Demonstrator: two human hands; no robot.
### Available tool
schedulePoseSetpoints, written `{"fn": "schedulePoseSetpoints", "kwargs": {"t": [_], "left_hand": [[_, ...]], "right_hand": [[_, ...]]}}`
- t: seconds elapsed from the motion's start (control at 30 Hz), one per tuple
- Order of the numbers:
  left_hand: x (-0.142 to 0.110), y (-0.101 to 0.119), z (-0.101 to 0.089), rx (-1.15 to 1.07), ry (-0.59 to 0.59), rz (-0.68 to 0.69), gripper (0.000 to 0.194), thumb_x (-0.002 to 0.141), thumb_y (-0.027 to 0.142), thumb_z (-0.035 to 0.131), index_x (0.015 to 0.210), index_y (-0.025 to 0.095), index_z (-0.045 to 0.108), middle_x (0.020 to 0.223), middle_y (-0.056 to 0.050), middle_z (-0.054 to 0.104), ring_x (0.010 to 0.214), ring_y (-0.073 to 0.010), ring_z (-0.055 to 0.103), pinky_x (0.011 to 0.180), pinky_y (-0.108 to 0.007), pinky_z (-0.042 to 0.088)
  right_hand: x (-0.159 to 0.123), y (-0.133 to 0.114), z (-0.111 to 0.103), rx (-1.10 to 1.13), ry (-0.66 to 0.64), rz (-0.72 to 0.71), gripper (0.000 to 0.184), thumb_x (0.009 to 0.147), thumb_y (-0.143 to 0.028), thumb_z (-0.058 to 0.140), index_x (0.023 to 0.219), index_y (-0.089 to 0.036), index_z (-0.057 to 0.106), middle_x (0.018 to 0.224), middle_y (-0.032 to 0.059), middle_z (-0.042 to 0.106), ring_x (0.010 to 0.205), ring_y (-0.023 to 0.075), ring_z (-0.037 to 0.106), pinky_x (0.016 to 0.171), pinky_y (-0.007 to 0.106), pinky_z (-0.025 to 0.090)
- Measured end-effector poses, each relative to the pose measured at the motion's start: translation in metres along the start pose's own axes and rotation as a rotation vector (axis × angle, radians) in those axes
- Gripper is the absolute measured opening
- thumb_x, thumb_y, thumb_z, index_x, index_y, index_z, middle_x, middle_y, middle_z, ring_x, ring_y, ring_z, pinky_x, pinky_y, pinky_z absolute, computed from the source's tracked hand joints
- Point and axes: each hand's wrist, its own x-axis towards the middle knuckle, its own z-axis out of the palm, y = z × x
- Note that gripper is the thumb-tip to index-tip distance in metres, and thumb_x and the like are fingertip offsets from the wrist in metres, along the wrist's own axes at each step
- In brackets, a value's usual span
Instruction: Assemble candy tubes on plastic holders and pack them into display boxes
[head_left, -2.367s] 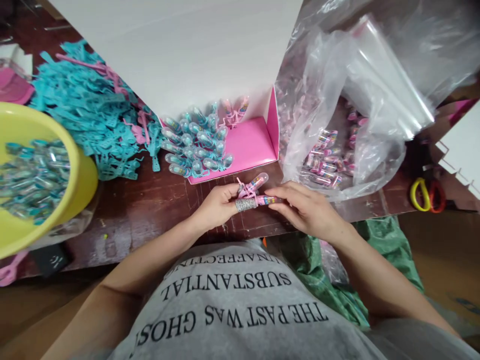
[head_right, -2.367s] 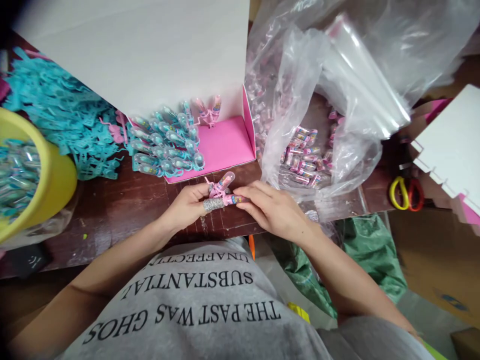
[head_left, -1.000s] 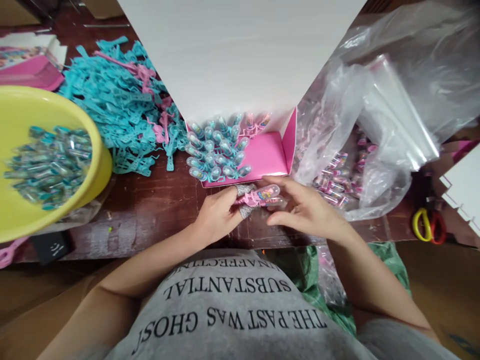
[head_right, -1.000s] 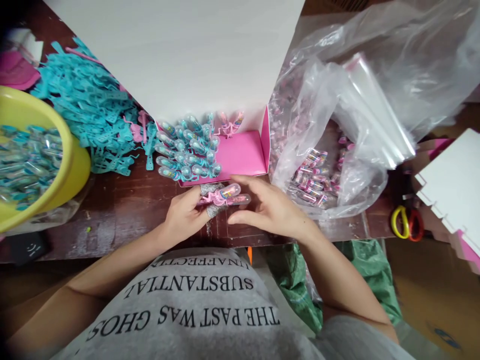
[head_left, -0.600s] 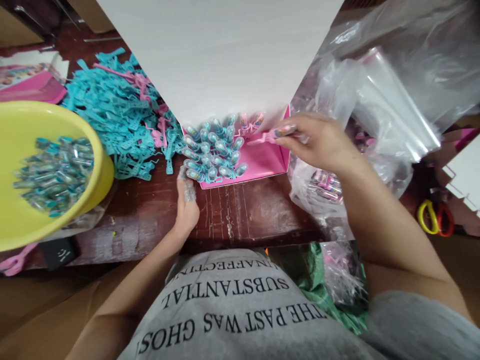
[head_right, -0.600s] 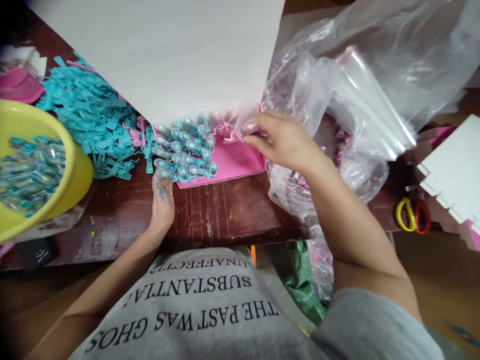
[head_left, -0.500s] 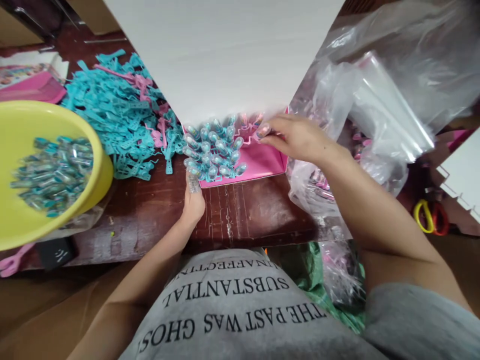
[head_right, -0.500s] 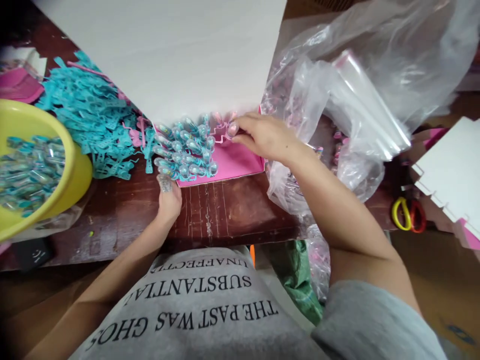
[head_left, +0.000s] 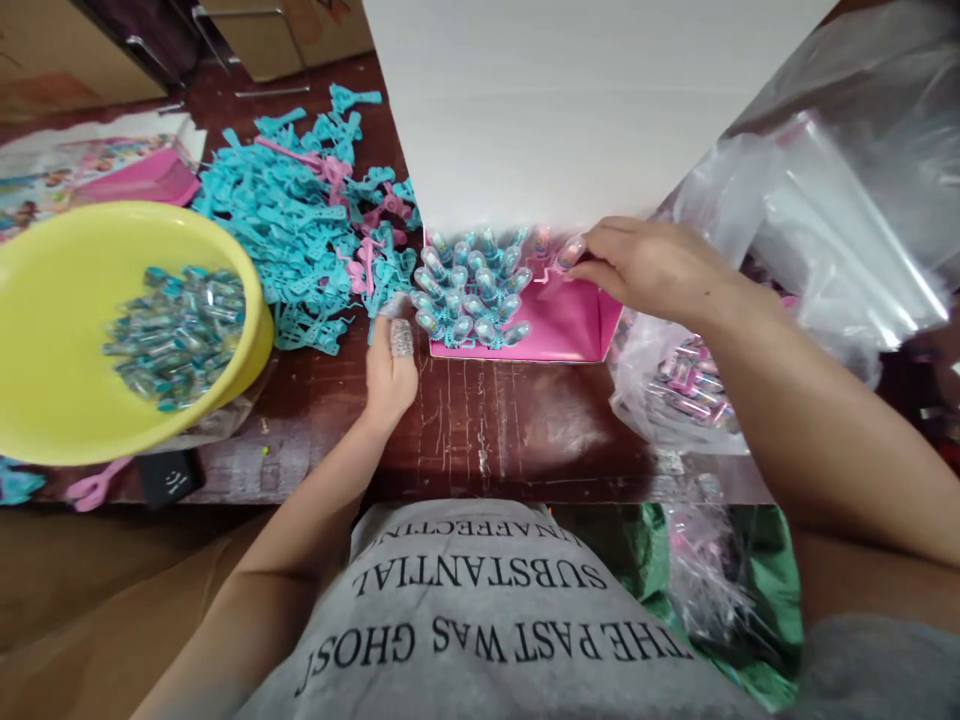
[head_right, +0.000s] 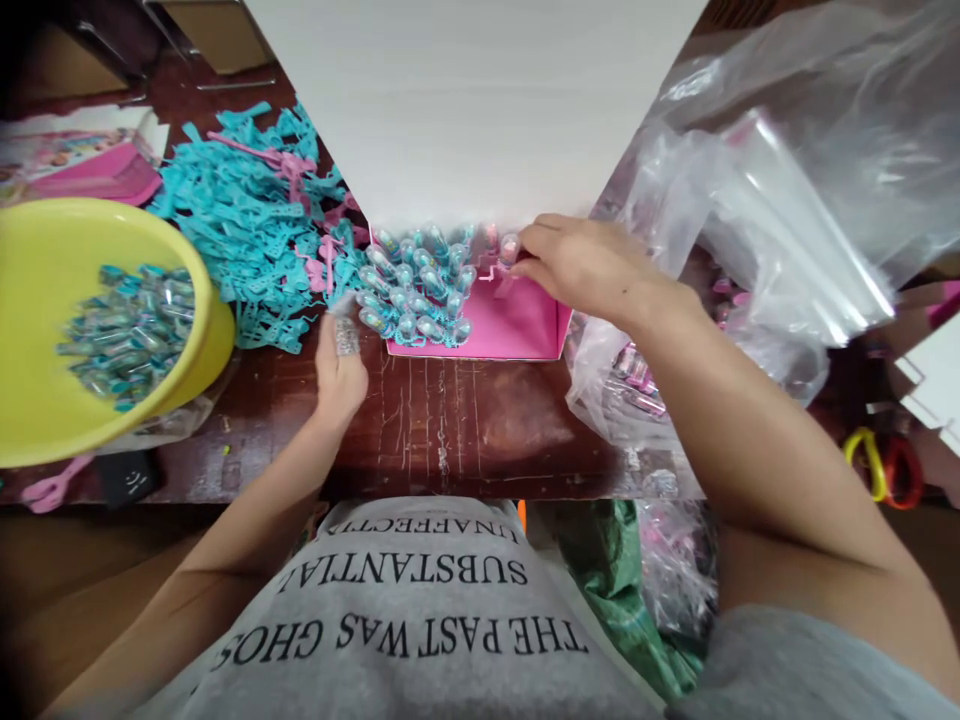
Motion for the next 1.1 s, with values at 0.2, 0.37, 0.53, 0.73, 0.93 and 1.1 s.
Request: {"fn": "schedulePoseSetpoints", "kwargs": {"t": [0.2,0.37,0.53,0.73,0.93,1.1], "left_hand": [[0.061,-0.008,-0.047,0.466,0.087,0.0,0.049,0.1,0.048,0.06,0.131,0.011,0.062,0.14,-0.024,0.062,0.143,-0.0426,0.05,0.122,-0.065,0.033],[0.101,-0.008,-0.049,0.582,-0.075,-0.081,0.051,0.097,0.041,0.059,0.135,0.008,0.061,0.136,-0.013,0.07,0.142,-0.0361,0.049,0.121,-0.058,0.034],[0.113,-0.007,-0.047,0.643,-0.081,-0.143,0.044,0.093,0.031,0.059,0.132,0.012,0.067,0.124,-0.014,0.076,0.138,-0.0384,0.058,0.11,-0.053,0.044],[0.123,0.015,-0.053,0.847,-0.201,-0.255,0.044,0.096,0.026,0.061,0.135,0.007,0.064,0.127,-0.027,0.073,0.134,-0.0454,0.061,0.106,-0.06,0.05],[0.131,0.031,-0.063,0.796,-0.238,-0.333,0.047,0.092,0.018,0.065,0.135,0.002,0.058,0.13,-0.025,0.073,0.129,-0.04,0.064,0.11,-0.059,0.049],[0.129,0.034,-0.082,0.656,-0.022,-0.221,0.054,0.09,0.017,0.064,0.142,0.005,0.056,0.124,-0.013,0.077,0.116,-0.0309,0.067,0.112,-0.054,0.051]], "right_hand": [[-0.005,0.0,0.008,0.105,0.055,-0.013,0.038,0.108,-0.046,0.046,0.122,-0.022,0.072,0.126,0.0153,0.073,0.117,0.0337,0.069,0.092,0.046,0.054],[-0.007,0.001,0.0,0.062,0.007,0.033,0.033,0.106,-0.046,0.051,0.117,-0.024,0.073,0.119,0.0124,0.075,0.109,0.0336,0.07,0.087,0.045,0.054],[-0.003,-0.015,0.001,0.012,0.043,0.05,0.036,0.109,-0.043,0.045,0.122,-0.02,0.071,0.125,0.0146,0.074,0.116,0.0336,0.069,0.088,0.044,0.054],[-0.004,-0.011,0.002,-0.035,0.025,-0.03,0.035,0.109,-0.045,0.047,0.12,-0.023,0.072,0.12,0.0118,0.076,0.106,0.03,0.071,0.08,0.04,0.054],[0.001,-0.027,-0.002,-0.126,0.042,0.085,0.037,0.11,-0.045,0.049,0.128,-0.021,0.07,0.131,0.0135,0.074,0.11,0.0342,0.07,0.071,0.04,0.052],[-0.002,-0.04,0.009,-0.072,0.136,0.161,0.036,0.111,-0.048,0.048,0.118,-0.027,0.076,0.144,0.0095,0.067,0.111,0.0294,0.067,0.072,0.037,0.052]]}}
